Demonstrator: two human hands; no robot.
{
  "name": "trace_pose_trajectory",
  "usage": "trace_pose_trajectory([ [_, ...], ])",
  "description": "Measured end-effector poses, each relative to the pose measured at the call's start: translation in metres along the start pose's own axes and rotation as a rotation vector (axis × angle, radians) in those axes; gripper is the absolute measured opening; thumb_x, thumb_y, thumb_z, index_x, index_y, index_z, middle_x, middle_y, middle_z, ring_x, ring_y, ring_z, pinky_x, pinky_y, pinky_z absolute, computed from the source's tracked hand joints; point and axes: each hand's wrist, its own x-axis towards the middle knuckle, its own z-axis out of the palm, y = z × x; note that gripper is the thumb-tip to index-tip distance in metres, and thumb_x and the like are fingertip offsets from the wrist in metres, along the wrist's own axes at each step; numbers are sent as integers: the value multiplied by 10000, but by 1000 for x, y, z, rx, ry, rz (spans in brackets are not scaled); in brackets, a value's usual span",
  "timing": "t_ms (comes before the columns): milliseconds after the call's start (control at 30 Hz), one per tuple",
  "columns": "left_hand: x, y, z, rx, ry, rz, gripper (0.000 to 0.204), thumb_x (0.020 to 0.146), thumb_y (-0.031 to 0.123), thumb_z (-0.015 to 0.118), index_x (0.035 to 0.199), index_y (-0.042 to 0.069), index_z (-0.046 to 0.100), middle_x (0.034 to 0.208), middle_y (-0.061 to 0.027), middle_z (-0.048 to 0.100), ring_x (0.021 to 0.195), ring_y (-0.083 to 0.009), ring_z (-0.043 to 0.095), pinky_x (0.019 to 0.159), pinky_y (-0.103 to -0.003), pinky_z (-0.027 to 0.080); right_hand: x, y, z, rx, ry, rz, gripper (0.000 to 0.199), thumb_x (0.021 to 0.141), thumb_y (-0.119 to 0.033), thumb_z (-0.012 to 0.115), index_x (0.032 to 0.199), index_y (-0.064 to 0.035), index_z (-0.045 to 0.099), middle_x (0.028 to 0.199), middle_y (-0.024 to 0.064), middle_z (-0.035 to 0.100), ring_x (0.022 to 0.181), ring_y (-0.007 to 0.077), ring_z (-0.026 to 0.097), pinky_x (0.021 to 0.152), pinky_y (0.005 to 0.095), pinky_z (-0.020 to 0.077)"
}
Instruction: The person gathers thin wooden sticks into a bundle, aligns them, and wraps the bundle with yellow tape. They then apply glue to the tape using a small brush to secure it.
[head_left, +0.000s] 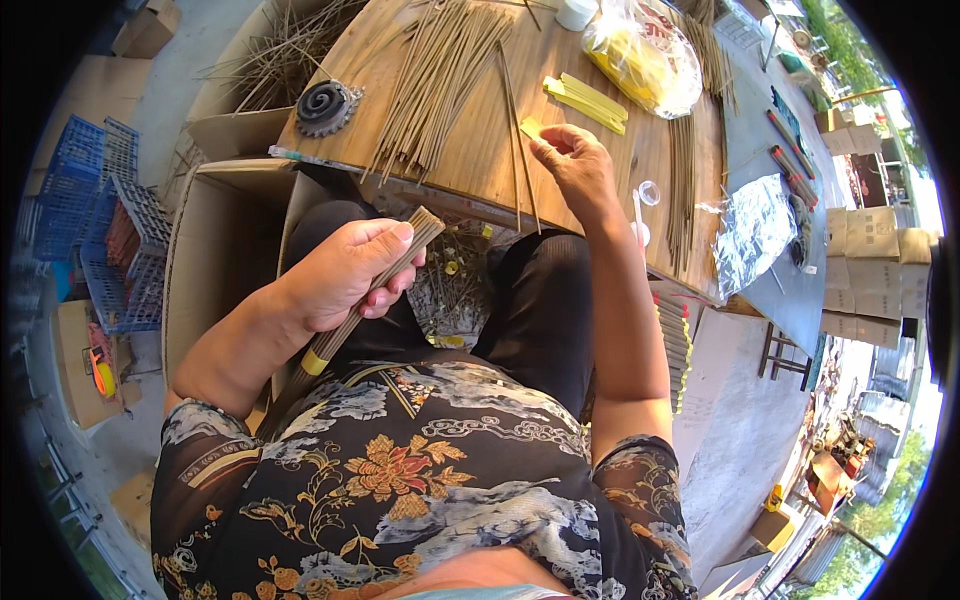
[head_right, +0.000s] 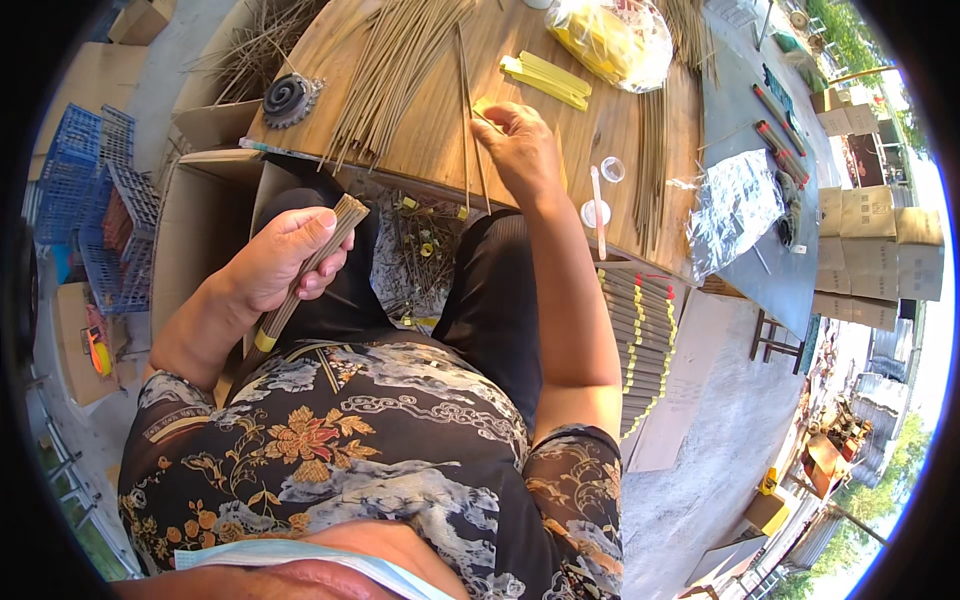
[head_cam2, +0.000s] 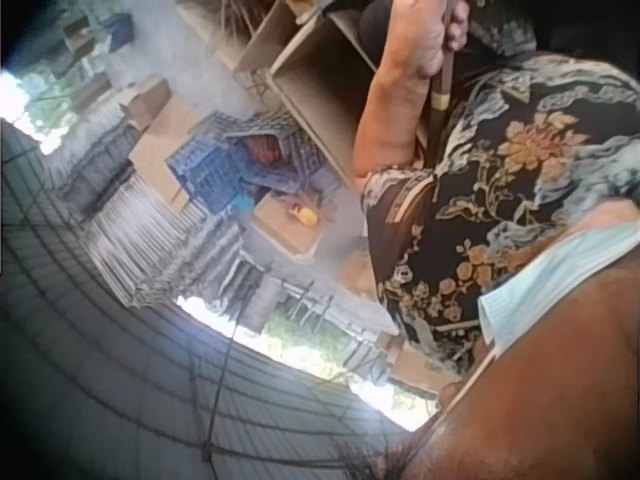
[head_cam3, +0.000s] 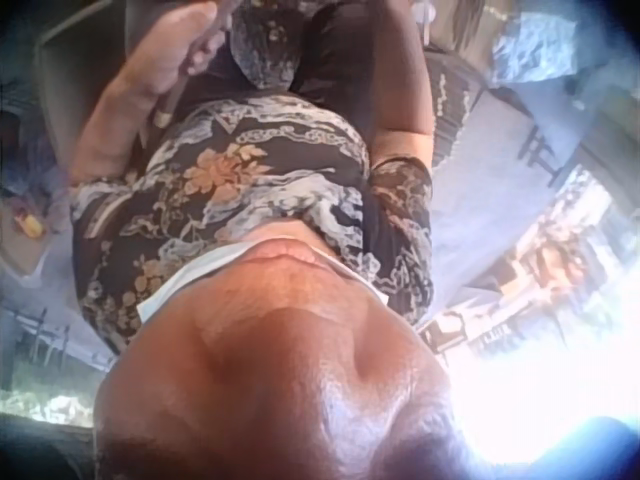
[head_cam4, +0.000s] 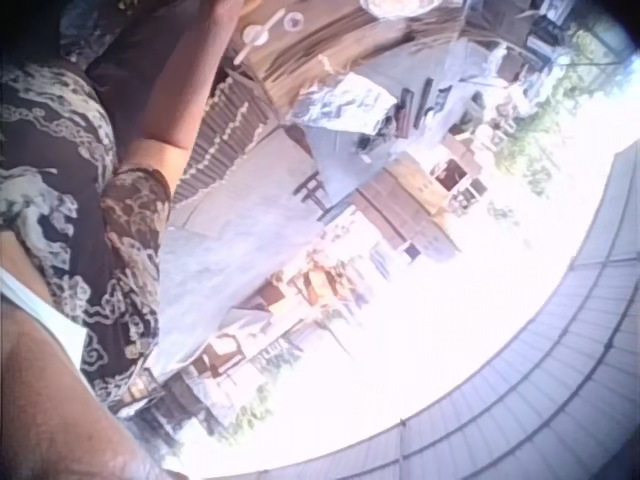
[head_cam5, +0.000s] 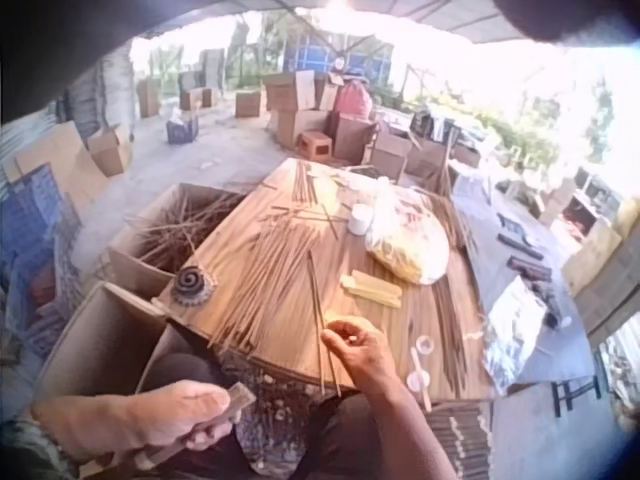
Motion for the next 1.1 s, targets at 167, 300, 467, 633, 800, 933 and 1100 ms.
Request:
trace_pose_trajectory([
  [167, 6, 3, -10, 9, 16, -21, 301, 927, 328, 410, 858, 43, 475, 611, 9, 453, 440, -32, 374, 377, -161, 320, 13, 39, 0, -595, 42, -6, 250, 753, -266, 647, 905, -68, 625, 915, 116, 574, 910, 284, 538, 787, 365, 429],
  [300, 10, 1, -16, -9, 13, -18, 303, 928, 327, 408, 856, 41, 476, 603, 9, 452, 432, -31, 374, 375, -159, 322, 23, 56, -1, -518, 22, -124, 153, 764, -211, 620, 822, -70, 638, 845, 101, 586, 872, 293, 544, 759, 370, 432],
  [467, 11, 2, -17, -26, -11, -12, 299, 927, 325, 412, 857, 42, 477, 605, 11, 452, 435, -28, 374, 379, -157, 325, 27, 55, -1, -604, 46, -199, 67, 750, -122, 603, 743, -61, 631, 793, 118, 588, 828, 303, 553, 736, 380, 436],
  [633, 10, 1, -18, -4, 4, 3, 298, 926, 327, 417, 856, 43, 477, 603, 11, 452, 433, -29, 371, 379, -156, 323, 26, 50, 0, -583, 101, -259, 54, 735, -97, 610, 718, -46, 611, 794, 128, 586, 811, 308, 553, 728, 379, 442],
  [800, 9, -1, -19, 21, 2, 23, 309, 919, 359, 423, 881, 57, 480, 616, -2, 463, 430, -40, 386, 384, -161, 319, 24, 46, -1, -501, 113, -173, 79, 727, -108, 638, 704, -37, 613, 764, 123, 582, 790, 305, 552, 708, 372, 440],
  [933, 6, 0, -13, 41, 3, 33, 303, 918, 356, 426, 880, 60, 479, 619, -2, 465, 428, -43, 387, 386, -160, 319, 24, 41, -10, -374, 157, -219, 73, 731, -99, 643, 711, -31, 628, 745, 123, 580, 756, 302, 549, 675, 361, 438],
  [1100, -3, 1, -8, 11, 2, 103, 318, 918, 364, 422, 937, 52, 486, 619, -2, 460, 434, -40, 380, 390, -156, 315, 5, -11, -17, 129, 79, 67, 121, 790, -106, 635, 825, 8, 649, 776, 53, 642, 696, 106, 576, 644, 249, 443],
])
